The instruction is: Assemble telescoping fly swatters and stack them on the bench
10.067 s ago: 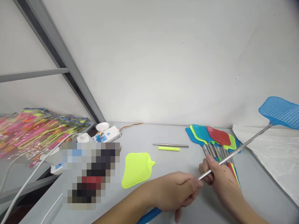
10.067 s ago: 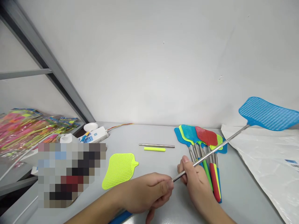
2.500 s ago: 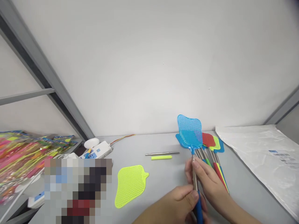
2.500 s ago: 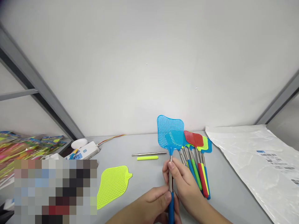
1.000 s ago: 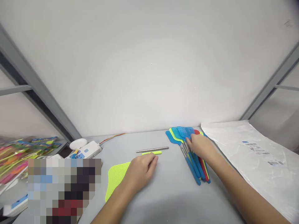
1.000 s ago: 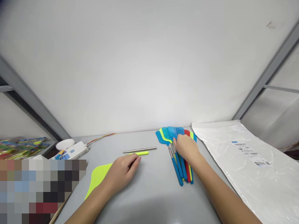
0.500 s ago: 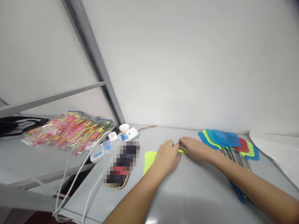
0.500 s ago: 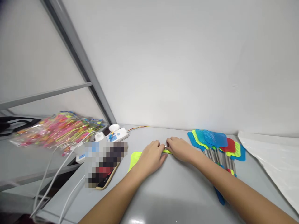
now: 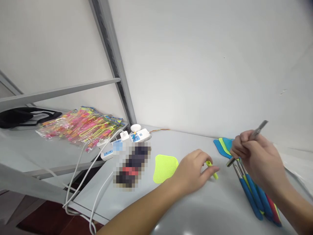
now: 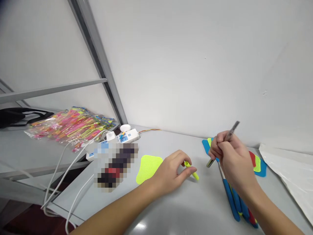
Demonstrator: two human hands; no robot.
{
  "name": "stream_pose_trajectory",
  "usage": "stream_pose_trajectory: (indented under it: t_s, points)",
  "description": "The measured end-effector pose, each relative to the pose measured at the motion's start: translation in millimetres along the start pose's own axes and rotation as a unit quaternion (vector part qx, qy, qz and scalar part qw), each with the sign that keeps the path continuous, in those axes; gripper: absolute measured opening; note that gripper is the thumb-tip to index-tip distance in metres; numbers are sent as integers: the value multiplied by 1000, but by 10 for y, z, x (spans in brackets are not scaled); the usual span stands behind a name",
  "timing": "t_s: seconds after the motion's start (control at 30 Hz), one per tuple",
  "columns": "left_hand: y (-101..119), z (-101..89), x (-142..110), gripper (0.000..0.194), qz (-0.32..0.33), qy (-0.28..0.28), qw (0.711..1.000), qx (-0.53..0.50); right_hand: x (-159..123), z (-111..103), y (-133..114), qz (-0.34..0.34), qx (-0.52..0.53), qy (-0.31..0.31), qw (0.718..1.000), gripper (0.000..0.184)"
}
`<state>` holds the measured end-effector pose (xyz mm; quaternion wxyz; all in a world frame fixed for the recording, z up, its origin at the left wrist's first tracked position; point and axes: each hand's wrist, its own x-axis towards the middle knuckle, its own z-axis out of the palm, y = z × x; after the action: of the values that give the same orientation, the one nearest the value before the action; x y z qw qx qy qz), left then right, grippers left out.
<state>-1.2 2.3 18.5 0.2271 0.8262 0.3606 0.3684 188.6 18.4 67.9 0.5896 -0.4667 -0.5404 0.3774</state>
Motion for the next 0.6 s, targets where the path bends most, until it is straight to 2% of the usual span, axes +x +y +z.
stream_pose_trajectory:
  t_s: [0.07, 0.17, 0.33, 0.6]
  points:
    - [43, 124, -51, 24, -4, -22, 999, -42, -145, 18, -116, 29, 154, -4, 988, 14]
    - [76, 268, -113, 24, -50, -49, 994, -84, -275, 134, -254, 62, 231, -26, 971, 13]
    - [37, 325, -125, 35, -131, -35, 985, -111, -325, 315, -357, 58, 223, -75, 970, 14]
    - [-9, 369, -121, 29, -153, -21, 978, -139, -280, 363, -228, 45, 218, -94, 970, 15]
